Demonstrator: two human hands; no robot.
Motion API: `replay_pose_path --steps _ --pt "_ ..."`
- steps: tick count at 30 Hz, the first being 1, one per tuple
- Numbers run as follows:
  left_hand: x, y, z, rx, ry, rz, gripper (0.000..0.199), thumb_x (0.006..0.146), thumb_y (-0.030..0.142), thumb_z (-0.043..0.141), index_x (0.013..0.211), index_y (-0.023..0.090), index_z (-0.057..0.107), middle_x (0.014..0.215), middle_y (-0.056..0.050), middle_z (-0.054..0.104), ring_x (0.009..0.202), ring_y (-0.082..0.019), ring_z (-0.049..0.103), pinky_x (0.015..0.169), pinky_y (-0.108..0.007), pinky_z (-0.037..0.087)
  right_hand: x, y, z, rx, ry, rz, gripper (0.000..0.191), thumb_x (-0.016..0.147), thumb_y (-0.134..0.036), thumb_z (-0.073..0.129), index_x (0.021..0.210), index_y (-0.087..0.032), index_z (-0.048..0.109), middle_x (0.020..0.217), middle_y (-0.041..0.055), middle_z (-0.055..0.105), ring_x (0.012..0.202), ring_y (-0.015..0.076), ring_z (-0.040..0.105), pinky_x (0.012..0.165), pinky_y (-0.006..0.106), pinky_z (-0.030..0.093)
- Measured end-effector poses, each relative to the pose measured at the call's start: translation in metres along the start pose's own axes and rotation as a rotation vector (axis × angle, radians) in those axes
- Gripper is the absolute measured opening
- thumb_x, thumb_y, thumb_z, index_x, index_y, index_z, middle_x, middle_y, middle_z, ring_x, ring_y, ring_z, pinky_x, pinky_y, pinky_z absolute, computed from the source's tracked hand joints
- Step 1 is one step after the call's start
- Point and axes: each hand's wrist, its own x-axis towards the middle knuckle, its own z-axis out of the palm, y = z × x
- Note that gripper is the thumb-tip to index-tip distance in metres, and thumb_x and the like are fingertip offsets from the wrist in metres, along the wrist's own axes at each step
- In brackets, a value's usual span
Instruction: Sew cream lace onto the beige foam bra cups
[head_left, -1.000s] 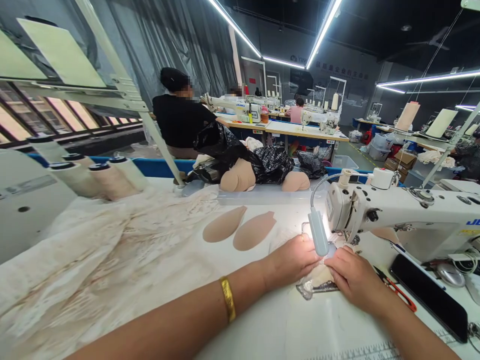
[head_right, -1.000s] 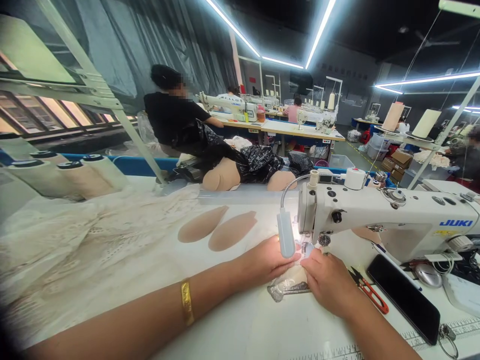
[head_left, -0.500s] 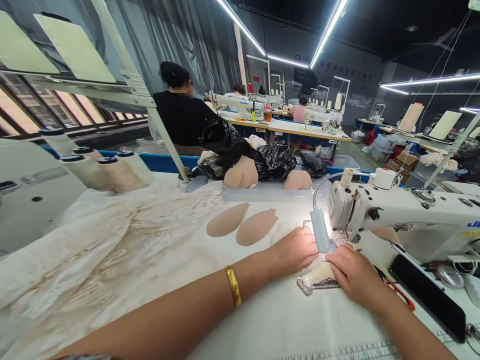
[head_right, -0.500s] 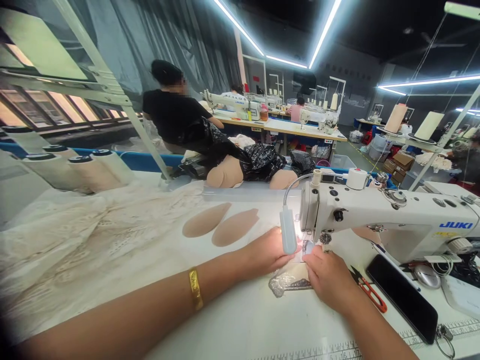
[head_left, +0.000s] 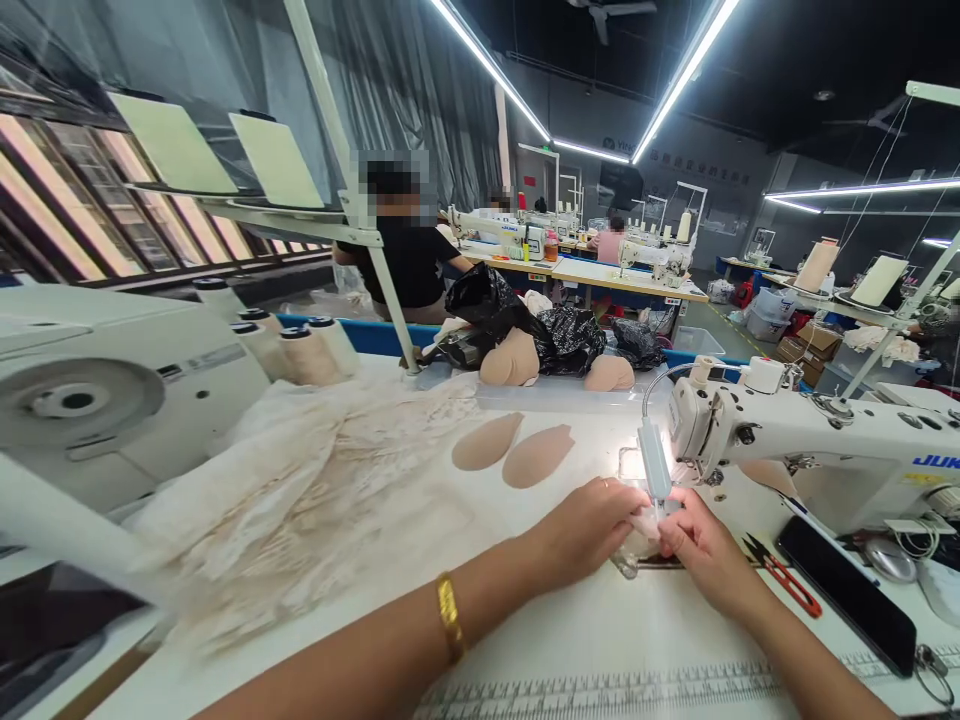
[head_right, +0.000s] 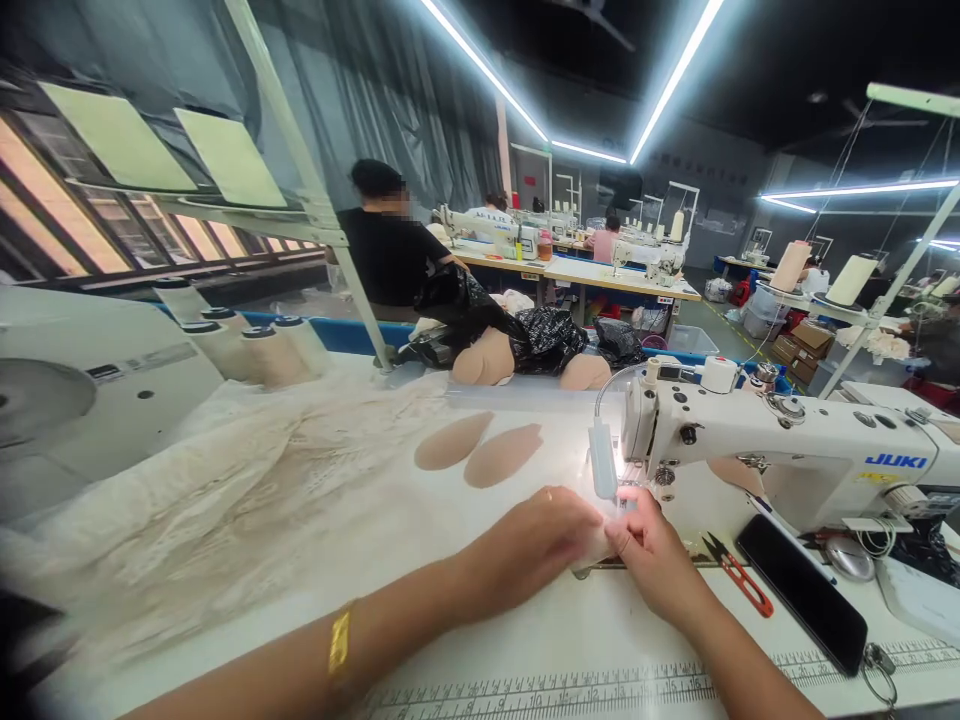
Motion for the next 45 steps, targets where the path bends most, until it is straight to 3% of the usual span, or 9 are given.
replay_pose_path --steps 3,6,8,12,16,21,25,34,45 --pt "-0.046 0.026 0.013 -0.226 -0.089 -0.077 0.031 0.096 0.052 0.071 0.114 0.026 0.073 0.114 -0.009 0.075 0.097 -0.024 0.072 0.083 -0.036 0.061 -0.013 -0.013 0.020 0.236 0.073 0.086 0.047 0.095 -0.051 0.065 0.132 -0.024 0.056 0.073 -0.0055 0.061 0.064 0.0169 0.057 0.062 0.027 0.045" --pt "-0.078 0.050 0.034 -1.103 -0.160 -0.619 0.045 0.086 0.056 0.081 0.116 0.023 0.072 0.100 -0.012 0.078 0.091 -0.026 0.076 0.081 -0.037 0.059 -0.035 -0.020 0.045 0.375 0.209 0.053 0.056 0.089 -0.053 0.073 0.135 -0.025 0.057 0.078 -0.0029 0.064 0.067 0.0177 0.058 0.064 0.028 0.048" --pt "-0.082 0.061 0.041 -1.402 0.087 -0.814 0.049 0.081 0.054 0.085 0.112 0.019 0.072 0.103 -0.014 0.078 0.095 -0.027 0.075 0.085 -0.037 0.058 -0.052 -0.020 0.061 0.412 0.291 0.029 0.060 0.087 -0.057 0.075 0.135 -0.026 0.059 0.086 0.0009 0.069 0.076 0.0205 0.063 0.070 0.031 0.053" --pt "-0.063 0.070 0.032 -1.439 0.633 -0.832 0.042 0.073 0.036 0.092 0.105 0.016 0.073 0.114 -0.012 0.077 0.107 -0.027 0.072 0.088 -0.031 0.059 -0.084 -0.011 0.080 0.367 0.398 0.028 0.060 0.087 -0.060 0.076 0.134 -0.027 0.061 0.097 0.0044 0.071 0.089 0.0236 0.067 0.079 0.032 0.055" --pt "-0.051 0.071 0.021 -1.577 0.767 -0.986 0.020 0.096 0.031 0.071 0.108 0.016 0.073 0.109 -0.008 0.078 0.102 -0.024 0.073 0.085 -0.030 0.060 -0.099 -0.001 0.079 0.343 0.511 0.028 0.056 0.092 -0.055 0.075 0.137 -0.027 0.059 0.082 -0.0011 0.062 0.075 0.0180 0.061 0.074 0.029 0.053" --pt "-0.061 0.073 0.029 -1.637 0.614 -0.804 0.032 0.090 0.042 0.079 0.108 0.016 0.075 0.110 -0.011 0.078 0.102 -0.026 0.074 0.085 -0.031 0.060 -0.105 0.003 0.074 0.338 0.599 0.008 0.058 0.091 -0.053 0.077 0.139 -0.026 0.058 0.082 -0.0017 0.063 0.076 0.0176 0.063 0.075 0.030 0.054" --pt "-0.067 0.073 0.040 -1.560 0.498 -0.880 0.046 0.072 0.032 0.095 0.110 0.015 0.076 0.111 -0.012 0.078 0.095 -0.025 0.073 0.079 -0.030 0.059 -0.109 0.007 0.080 0.308 0.680 0.002 0.061 0.087 -0.053 0.081 0.136 -0.023 0.060 0.096 0.0048 0.072 0.092 0.0235 0.070 0.083 0.036 0.057" --pt "-0.057 0.080 0.035 -1.577 0.718 -0.890 0.023 0.096 0.037 0.074 0.104 0.016 0.077 0.117 -0.012 0.076 0.110 -0.025 0.070 0.087 -0.031 0.061 -0.115 0.007 0.093 0.260 0.716 -0.007 0.061 0.088 -0.053 0.079 0.136 -0.021 0.060 0.105 0.0105 0.076 0.097 0.0261 0.072 0.081 0.035 0.059" --pt "-0.058 0.086 0.035 -1.447 0.689 -0.754 0.057 0.067 0.042 0.098 0.111 0.018 0.072 0.115 -0.010 0.077 0.112 -0.029 0.069 0.086 -0.032 0.058 -0.110 0.004 0.081 0.365 0.602 0.017 0.065 0.090 -0.058 0.076 0.141 -0.024 0.055 0.079 -0.0025 0.059 0.073 0.0165 0.061 0.071 0.028 0.052"
